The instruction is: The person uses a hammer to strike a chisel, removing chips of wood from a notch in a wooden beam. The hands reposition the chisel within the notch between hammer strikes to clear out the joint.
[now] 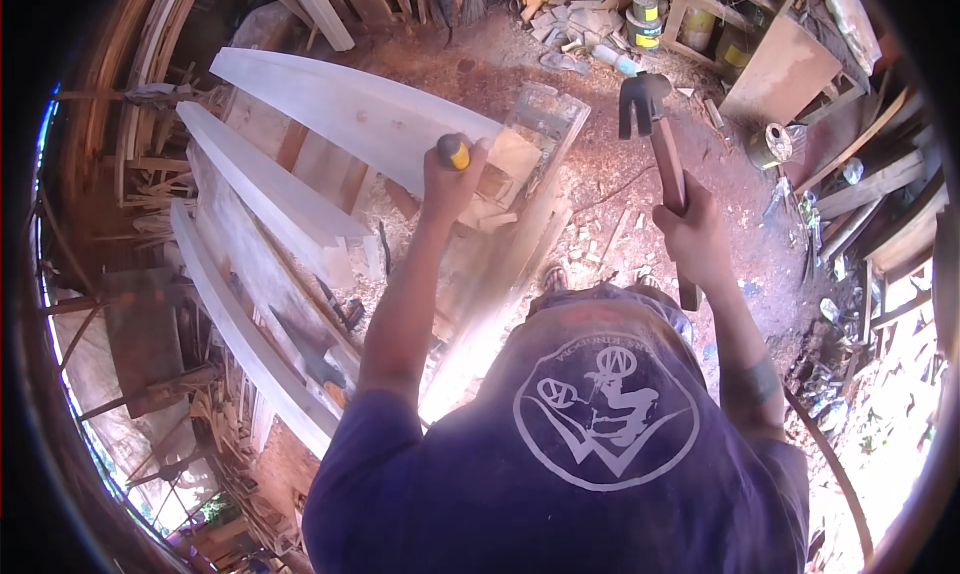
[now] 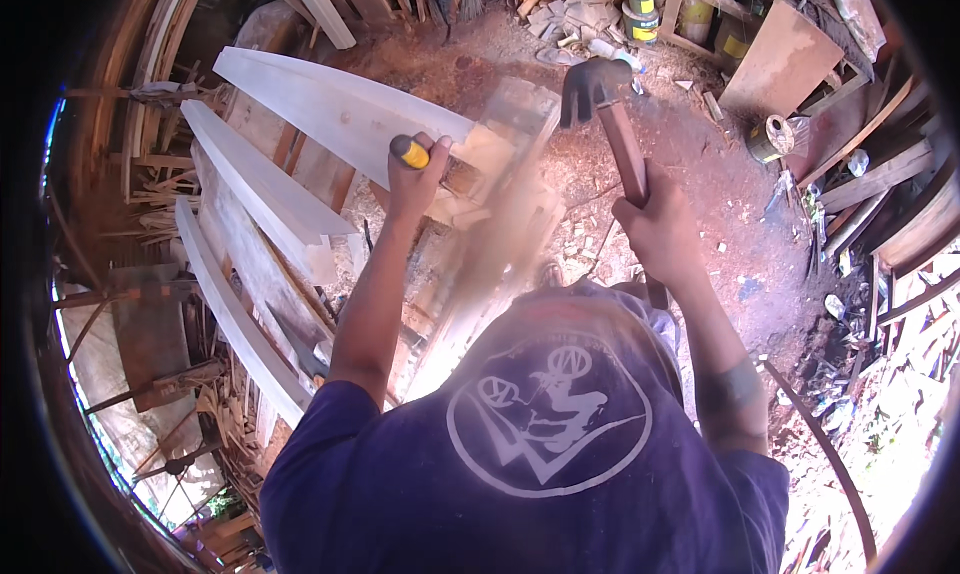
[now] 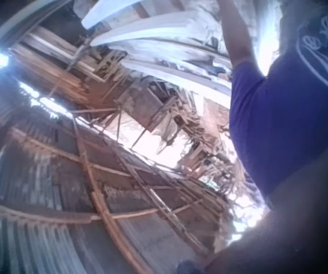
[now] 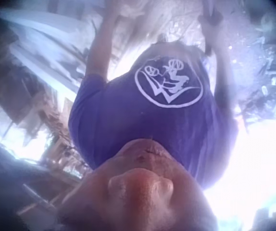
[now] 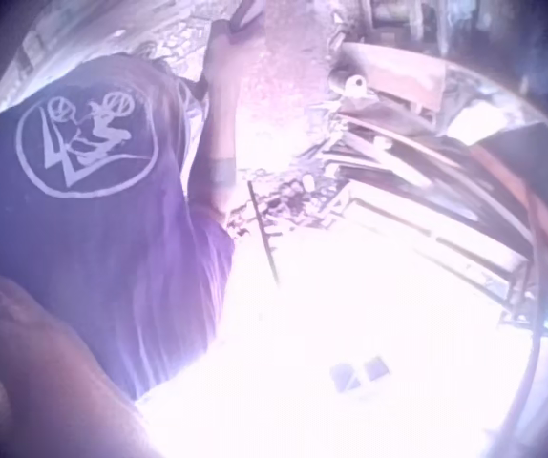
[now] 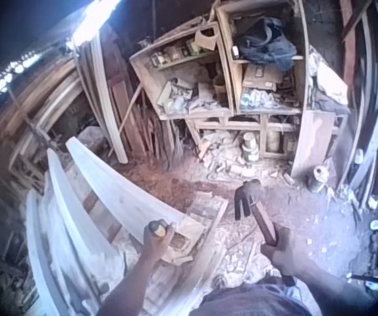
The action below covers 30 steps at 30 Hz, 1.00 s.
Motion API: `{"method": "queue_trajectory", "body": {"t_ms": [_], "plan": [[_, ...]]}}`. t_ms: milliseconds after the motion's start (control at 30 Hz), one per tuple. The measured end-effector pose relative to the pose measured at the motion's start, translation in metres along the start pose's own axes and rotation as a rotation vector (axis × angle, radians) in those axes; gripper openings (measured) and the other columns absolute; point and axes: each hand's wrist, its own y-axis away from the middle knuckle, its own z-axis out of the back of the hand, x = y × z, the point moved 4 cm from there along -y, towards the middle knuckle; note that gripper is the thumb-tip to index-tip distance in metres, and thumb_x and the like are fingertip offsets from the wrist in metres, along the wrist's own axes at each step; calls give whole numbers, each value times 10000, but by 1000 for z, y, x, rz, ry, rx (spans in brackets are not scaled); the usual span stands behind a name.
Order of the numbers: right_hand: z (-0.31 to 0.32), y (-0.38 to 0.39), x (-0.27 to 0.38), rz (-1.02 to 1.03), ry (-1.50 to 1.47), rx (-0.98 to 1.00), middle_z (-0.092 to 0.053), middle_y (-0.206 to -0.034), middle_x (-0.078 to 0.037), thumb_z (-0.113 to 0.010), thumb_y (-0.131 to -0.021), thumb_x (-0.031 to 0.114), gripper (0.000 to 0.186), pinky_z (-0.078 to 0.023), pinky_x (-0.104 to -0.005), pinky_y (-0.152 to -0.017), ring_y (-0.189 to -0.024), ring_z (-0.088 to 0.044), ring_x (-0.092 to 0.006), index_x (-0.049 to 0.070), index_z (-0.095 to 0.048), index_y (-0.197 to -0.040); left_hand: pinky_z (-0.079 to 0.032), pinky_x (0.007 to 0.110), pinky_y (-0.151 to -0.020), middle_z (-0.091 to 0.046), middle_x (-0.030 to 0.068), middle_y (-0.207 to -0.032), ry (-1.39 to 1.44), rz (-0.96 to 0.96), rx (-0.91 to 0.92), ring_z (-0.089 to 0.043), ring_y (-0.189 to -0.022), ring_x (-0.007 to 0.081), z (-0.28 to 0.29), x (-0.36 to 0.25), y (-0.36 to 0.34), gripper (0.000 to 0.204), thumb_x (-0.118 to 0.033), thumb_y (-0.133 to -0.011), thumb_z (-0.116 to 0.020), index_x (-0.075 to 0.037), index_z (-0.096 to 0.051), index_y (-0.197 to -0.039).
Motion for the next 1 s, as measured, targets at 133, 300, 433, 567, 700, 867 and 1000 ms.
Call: {"method": "queue_trajectory", "body": {"t_ms": [133,300,433,567,700,867,1000], "plan": [[-12,-2,13,-46,-141,40,-578,-646,-120,-639,-827,92,200,-452,-390,-532,-557,-596,-220,-43,-583,-964,-446,337,-557,-599,30,-629,-171,62,161,-569,-583,129,-20,-7,-49,352,-302,-861,-771,-11,-608,-749],[-18,3,16,-106,-194,89,-548,-642,-85,-652,-835,101,195,-429,-373,-526,-558,-557,-179,-37,-582,-952,-457,337,-583,-633,49,-674,-95,83,241,-587,-613,137,-7,-11,-33,299,-257,-841,-781,13,-656,-810],[-14,13,4,-81,-85,43,-538,-670,-86,-656,-840,128,215,-426,-372,-585,-606,-518,-189,-36,-583,-958,-394,278,-571,-535,14,-630,459,-156,-47,-493,-587,102,51,-4,22,241,-122,-873,-716,-31,-577,-698],[-13,11,17,-119,-120,72,-544,-664,-113,-654,-838,143,243,-442,-396,-606,-623,-563,-220,-41,-592,-986,-382,272,-566,-518,-3,-619,537,-84,-1,-469,-583,86,44,-24,4,281,-94,-874,-694,-57,-524,-654],[-13,8,32,32,21,77,-616,-704,-202,-652,-829,138,261,-478,-432,-639,-661,-652,-340,-43,-602,-1010,-380,281,-585,-477,1,-608,274,-118,91,-452,-583,101,21,-25,3,281,-96,-894,-663,-55,-489,-676],[-16,3,51,128,11,108,-650,-761,-264,-640,-809,121,252,-510,-481,-712,-734,-673,-433,-9,-624,-1026,-368,271,-545,-501,-7,-609,262,-115,83,-460,-560,90,13,5,-8,278,-69,-872,-677,-55,-502,-657],[8,-18,108,539,130,42,-635,-725,-213,-647,-850,137,219,-505,-429,-668,-654,-638,-322,-19,-608,-999,-366,268,-539,-502,-12,-610,284,-109,74,-456,-555,87,6,10,-8,256,-35,-868,-668,-56,-504,-673]]}}
